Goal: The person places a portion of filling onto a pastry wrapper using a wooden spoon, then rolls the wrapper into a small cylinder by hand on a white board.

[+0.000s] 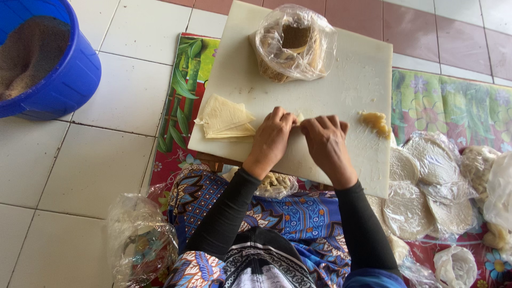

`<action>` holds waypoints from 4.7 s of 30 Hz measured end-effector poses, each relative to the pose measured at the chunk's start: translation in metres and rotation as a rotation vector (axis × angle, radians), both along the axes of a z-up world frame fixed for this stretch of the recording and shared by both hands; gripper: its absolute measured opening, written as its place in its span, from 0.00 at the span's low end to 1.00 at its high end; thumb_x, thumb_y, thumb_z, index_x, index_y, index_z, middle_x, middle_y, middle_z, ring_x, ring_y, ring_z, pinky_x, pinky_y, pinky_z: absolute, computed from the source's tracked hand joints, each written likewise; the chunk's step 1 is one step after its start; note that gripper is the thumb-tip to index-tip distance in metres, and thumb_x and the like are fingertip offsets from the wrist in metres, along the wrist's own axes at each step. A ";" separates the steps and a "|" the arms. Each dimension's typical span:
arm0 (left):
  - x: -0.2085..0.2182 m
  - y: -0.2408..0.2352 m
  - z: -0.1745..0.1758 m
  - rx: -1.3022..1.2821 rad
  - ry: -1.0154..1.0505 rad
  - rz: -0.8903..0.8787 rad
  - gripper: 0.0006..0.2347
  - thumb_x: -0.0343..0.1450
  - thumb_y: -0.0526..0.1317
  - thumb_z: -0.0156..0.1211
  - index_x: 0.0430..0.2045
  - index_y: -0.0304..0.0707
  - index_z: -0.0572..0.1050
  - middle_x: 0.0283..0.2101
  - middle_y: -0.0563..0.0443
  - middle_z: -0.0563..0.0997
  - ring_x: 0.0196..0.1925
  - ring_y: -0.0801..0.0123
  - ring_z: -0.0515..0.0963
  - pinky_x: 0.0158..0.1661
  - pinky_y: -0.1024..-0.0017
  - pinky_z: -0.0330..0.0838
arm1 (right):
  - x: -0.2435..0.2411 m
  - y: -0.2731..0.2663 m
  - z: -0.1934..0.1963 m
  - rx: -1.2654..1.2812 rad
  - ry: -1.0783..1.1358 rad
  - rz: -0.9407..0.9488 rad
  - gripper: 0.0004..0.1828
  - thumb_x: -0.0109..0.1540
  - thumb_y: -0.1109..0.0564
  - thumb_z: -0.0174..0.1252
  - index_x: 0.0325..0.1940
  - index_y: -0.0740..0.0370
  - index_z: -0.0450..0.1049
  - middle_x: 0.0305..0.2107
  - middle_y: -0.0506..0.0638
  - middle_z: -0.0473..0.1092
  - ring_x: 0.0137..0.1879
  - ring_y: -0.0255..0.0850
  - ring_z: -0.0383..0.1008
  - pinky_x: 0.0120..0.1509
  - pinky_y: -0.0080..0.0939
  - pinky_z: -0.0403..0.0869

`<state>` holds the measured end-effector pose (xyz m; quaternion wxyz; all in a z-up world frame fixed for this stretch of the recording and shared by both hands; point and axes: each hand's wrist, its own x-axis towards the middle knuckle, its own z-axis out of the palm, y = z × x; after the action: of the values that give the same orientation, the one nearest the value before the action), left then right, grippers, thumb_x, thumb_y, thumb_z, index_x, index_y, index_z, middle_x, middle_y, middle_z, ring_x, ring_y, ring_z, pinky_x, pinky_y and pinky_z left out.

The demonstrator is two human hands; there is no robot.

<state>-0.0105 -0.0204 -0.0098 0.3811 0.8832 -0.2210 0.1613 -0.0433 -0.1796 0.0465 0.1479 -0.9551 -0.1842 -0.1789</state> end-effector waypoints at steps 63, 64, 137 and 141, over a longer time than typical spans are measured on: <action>-0.049 0.032 -0.003 -0.402 -0.148 0.098 0.07 0.77 0.36 0.58 0.47 0.34 0.75 0.46 0.45 0.76 0.42 0.62 0.79 0.41 0.70 0.79 | -0.034 0.009 0.007 0.148 -0.125 0.074 0.06 0.69 0.57 0.58 0.50 0.59 0.77 0.41 0.49 0.75 0.46 0.45 0.72 0.55 0.47 0.64; -0.054 0.047 -0.003 -0.357 -0.243 0.147 0.07 0.77 0.36 0.58 0.47 0.35 0.75 0.46 0.45 0.76 0.46 0.61 0.79 0.46 0.68 0.79 | -0.050 0.007 0.010 0.216 -0.110 0.126 0.06 0.68 0.59 0.58 0.48 0.60 0.77 0.41 0.50 0.77 0.44 0.44 0.74 0.53 0.46 0.66; 0.012 0.144 -0.001 0.018 0.062 0.216 0.07 0.66 0.37 0.67 0.35 0.39 0.83 0.36 0.52 0.85 0.36 0.66 0.81 0.44 0.65 0.74 | -0.195 -0.042 -0.115 0.560 0.107 -0.220 0.08 0.63 0.62 0.61 0.46 0.66 0.77 0.38 0.53 0.80 0.44 0.43 0.82 0.44 0.39 0.78; 0.008 0.135 0.005 0.068 0.060 0.223 0.05 0.68 0.40 0.67 0.33 0.43 0.83 0.33 0.54 0.82 0.37 0.66 0.79 0.51 0.63 0.70 | -0.195 -0.043 -0.114 0.539 0.078 -0.233 0.09 0.62 0.62 0.62 0.46 0.66 0.78 0.39 0.54 0.80 0.43 0.44 0.81 0.46 0.40 0.77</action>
<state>-0.0023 0.1147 -0.0051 0.3369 0.9192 -0.1151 0.1684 -0.2380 -0.2226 -0.0677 0.3817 -0.9022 -0.0133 -0.2005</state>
